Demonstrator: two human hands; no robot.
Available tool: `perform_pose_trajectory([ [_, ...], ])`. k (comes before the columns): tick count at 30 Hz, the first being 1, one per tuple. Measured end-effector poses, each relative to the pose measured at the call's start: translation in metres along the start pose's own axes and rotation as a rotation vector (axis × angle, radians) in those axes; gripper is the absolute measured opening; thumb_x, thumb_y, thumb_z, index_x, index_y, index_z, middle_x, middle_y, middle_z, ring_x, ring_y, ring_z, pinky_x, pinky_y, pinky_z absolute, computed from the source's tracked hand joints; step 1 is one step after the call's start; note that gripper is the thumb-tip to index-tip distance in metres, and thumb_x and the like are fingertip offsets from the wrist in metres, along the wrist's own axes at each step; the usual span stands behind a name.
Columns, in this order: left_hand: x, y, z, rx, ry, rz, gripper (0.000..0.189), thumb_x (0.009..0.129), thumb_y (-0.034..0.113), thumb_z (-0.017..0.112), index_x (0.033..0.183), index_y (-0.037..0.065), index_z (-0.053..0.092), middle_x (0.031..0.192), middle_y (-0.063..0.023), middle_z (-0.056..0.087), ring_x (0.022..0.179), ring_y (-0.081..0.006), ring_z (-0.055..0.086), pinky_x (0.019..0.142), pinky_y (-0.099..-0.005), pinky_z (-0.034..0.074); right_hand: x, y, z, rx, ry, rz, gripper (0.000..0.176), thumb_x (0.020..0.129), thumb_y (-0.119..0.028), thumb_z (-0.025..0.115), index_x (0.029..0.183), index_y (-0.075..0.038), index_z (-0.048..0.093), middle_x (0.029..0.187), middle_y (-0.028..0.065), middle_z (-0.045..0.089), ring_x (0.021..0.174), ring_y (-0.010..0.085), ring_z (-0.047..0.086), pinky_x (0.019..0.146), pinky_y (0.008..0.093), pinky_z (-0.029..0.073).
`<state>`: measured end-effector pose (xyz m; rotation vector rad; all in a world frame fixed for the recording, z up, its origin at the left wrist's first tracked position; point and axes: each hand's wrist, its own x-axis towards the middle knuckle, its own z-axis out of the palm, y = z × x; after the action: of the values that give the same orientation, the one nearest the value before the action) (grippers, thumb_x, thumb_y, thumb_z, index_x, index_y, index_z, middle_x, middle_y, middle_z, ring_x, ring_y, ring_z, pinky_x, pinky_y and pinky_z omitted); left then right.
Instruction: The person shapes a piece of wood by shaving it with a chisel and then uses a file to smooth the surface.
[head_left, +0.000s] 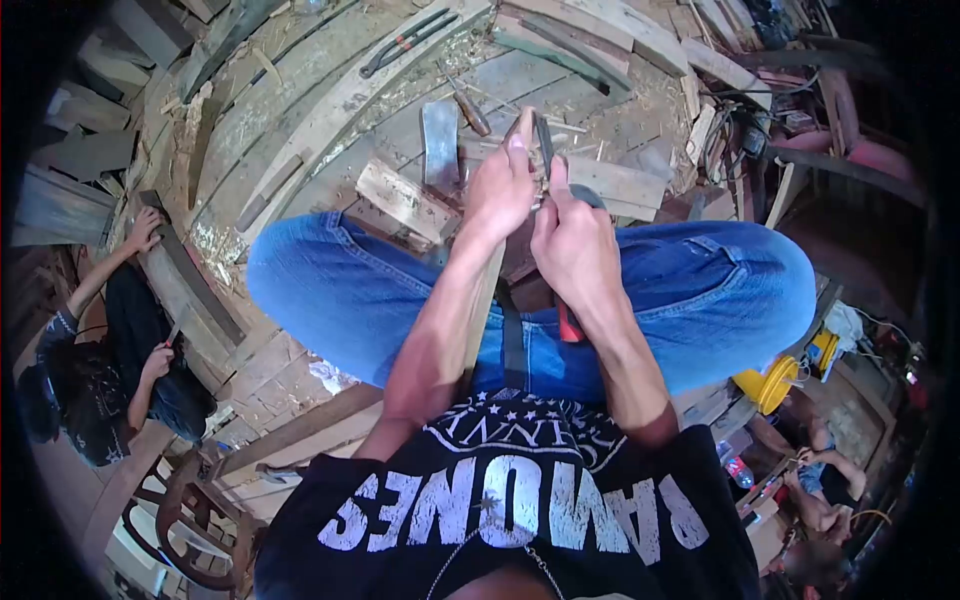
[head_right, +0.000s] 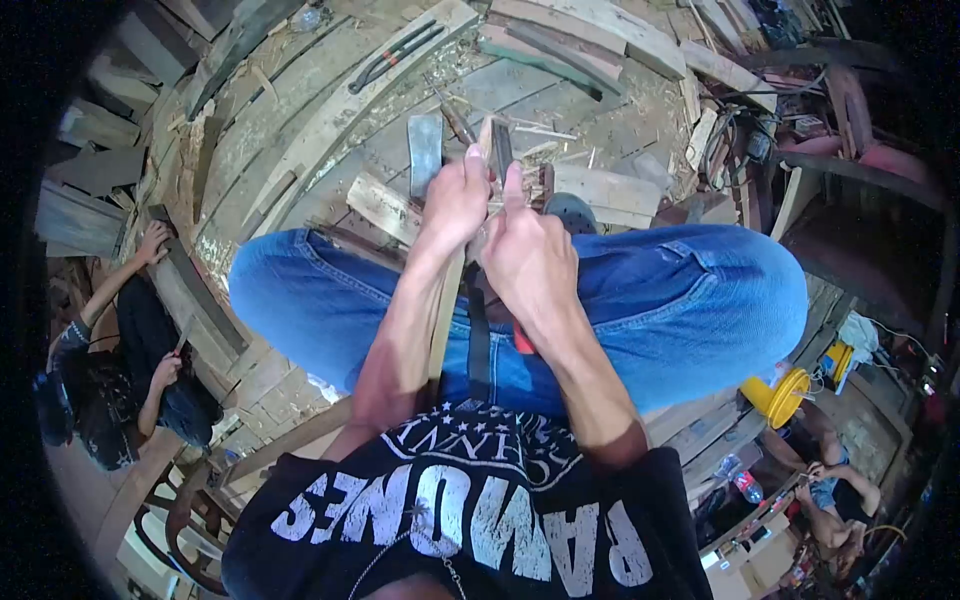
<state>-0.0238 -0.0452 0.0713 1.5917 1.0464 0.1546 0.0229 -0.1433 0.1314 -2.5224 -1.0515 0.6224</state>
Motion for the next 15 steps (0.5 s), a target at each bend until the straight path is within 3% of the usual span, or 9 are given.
perform_pose_trajectory([
  [1,-0.005,0.006,0.003,0.069,-0.095,-0.021,0.054,0.101,0.037,0.027,0.109,-0.003,0.062,0.095,-0.0322,0.063,0.096,-0.0481,0.061,0.087,-0.0521,0.046,0.009,0.001,0.001,-0.107,0.058,-0.056,0.046,0.089,-0.01,0.049,0.131,0.007,0.048,0.07,0.0295,0.06,0.065,0.0434,0.064,0.06,0.0497,0.051],
  [2,-0.018,0.01,0.009,0.145,-0.2,-0.058,0.053,0.102,0.036,0.028,0.119,-0.003,0.058,0.098,-0.0329,0.063,0.097,-0.0485,0.06,0.088,-0.0512,0.046,0.033,0.011,-0.013,-0.1,0.103,0.056,0.045,0.092,-0.011,0.045,0.134,0.007,0.046,0.065,0.026,0.062,0.055,0.0378,0.064,0.053,0.0463,0.052],
  [3,-0.027,-0.03,0.044,0.202,0.059,0.312,0.053,0.102,0.036,0.029,0.122,-0.004,0.055,0.099,-0.0321,0.063,0.099,-0.0482,0.06,0.089,-0.0501,0.047,0.039,0.002,-0.029,0.04,0.167,0.167,0.045,0.093,-0.012,0.044,0.134,0.007,0.046,0.061,0.0229,0.062,0.051,0.0337,0.063,0.051,0.0438,0.052],
  [4,-0.024,-0.052,0.065,0.102,0.158,0.291,0.058,0.102,0.041,0.032,0.09,-0.005,0.066,0.084,-0.0289,0.064,0.086,-0.0479,0.062,0.08,-0.0489,0.048,0.046,-0.004,-0.038,0.183,0.225,0.272,0.044,0.095,-0.013,0.043,0.134,0.006,0.046,0.058,0.0197,0.062,0.047,0.0295,0.063,0.048,0.0412,0.052],
  [6,-0.022,-0.01,0.018,0.012,-0.078,-0.01,0.056,0.102,0.041,0.034,0.086,-0.002,0.066,0.074,-0.0212,0.066,0.07,-0.037,0.064,0.066,-0.0445,0.049,0.026,0.022,-0.015,0.185,0.204,0.008,0.043,0.095,-0.015,0.045,0.136,-0.002,0.049,0.055,0.0166,0.059,0.043,0.024,0.061,0.05,0.0384,0.052],
  [7,-0.016,-0.018,0.02,-0.146,-0.069,-0.063,0.056,0.102,0.043,0.036,0.085,-0.001,0.064,0.063,-0.0099,0.06,0.054,-0.02,0.057,0.052,-0.0358,0.045,0.015,0.023,-0.015,0.162,0.146,0.036,0.043,0.092,-0.014,0.049,0.132,0.0,0.051,0.062,0.022,0.06,0.055,0.0336,0.062,0.059,0.044,0.051],
  [8,-0.011,-0.026,0.018,-0.221,-0.108,-0.119,0.051,0.102,0.042,0.038,0.088,0.0,0.063,0.06,-0.0024,0.053,0.05,-0.0094,0.05,0.046,-0.0275,0.039,0.007,0.021,-0.016,0.15,0.082,0.046,0.043,0.088,-0.012,0.052,0.128,0.002,0.054,0.069,0.0274,0.061,0.068,0.0432,0.064,0.068,0.0497,0.051],
  [11,-0.016,-0.011,0.002,-0.621,-0.195,-0.268,0.041,0.1,0.036,0.048,0.087,0.0,0.062,0.062,-0.0024,0.055,0.049,-0.008,0.051,0.042,-0.0242,0.037,-0.018,0.007,-0.023,0.108,0.045,0.024,0.042,0.091,-0.011,0.051,0.131,0.0,0.052,0.066,0.0282,0.058,0.063,0.0422,0.063,0.062,0.0469,0.05],
  [15,-0.011,-0.006,0.0,-0.732,-0.203,-0.278,0.04,0.098,0.038,0.051,0.088,0.001,0.061,0.071,-0.005,0.059,0.049,-0.0109,0.053,0.044,-0.026,0.04,-0.046,-0.001,-0.026,0.102,-0.026,0.025,0.042,0.09,-0.007,0.053,0.132,-0.002,0.053,0.067,0.0291,0.057,0.061,0.0411,0.063,0.059,0.0452,0.049],
])
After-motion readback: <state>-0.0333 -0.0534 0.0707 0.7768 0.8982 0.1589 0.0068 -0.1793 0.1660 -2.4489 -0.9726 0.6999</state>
